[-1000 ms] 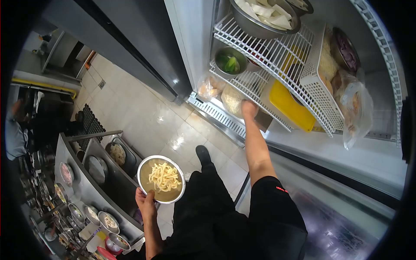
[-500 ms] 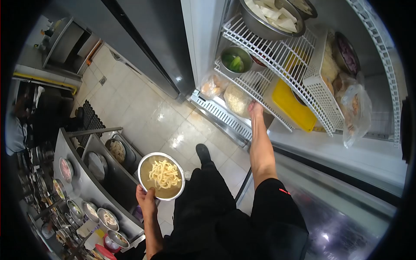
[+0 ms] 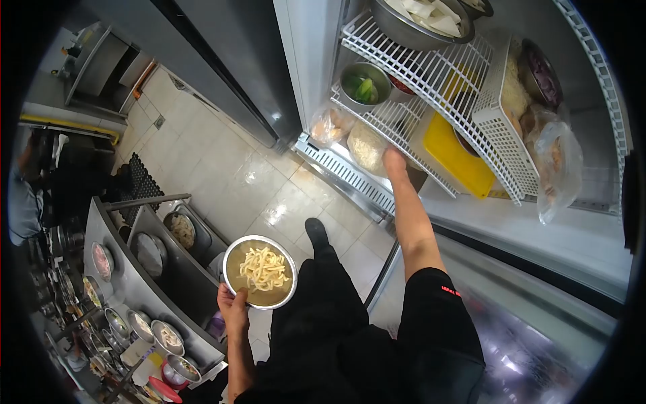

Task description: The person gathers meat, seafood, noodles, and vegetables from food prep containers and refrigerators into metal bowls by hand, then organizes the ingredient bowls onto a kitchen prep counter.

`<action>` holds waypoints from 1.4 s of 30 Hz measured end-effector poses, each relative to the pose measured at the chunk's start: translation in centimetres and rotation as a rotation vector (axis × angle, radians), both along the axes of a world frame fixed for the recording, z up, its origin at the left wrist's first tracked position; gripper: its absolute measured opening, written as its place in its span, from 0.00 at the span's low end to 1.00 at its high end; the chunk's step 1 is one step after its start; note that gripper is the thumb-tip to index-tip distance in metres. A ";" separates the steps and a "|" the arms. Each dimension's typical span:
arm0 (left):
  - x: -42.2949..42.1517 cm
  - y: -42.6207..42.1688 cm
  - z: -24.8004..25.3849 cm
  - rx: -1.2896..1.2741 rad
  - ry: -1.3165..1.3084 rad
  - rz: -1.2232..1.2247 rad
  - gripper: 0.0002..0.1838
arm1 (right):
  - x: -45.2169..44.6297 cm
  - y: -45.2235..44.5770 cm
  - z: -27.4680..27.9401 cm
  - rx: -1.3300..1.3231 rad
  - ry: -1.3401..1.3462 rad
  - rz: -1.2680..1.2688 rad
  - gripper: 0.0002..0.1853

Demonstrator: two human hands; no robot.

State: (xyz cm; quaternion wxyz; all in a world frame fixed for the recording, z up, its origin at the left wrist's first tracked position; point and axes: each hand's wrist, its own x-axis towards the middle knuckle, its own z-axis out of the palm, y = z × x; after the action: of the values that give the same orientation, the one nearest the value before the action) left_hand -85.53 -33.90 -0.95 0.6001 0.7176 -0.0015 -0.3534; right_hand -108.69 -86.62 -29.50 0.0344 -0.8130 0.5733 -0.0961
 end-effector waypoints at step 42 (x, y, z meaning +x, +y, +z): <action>-0.8 -10.1 -12.2 0.202 -0.147 -0.614 0.07 | 0.0 -1.3 2.1 0.509 -0.061 0.071 0.24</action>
State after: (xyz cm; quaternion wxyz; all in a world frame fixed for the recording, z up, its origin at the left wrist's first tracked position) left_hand -86.29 -43.96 -13.12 0.3896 0.7632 -0.2259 -0.4634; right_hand -108.71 -87.89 -27.44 0.2585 -0.7944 0.5489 0.0282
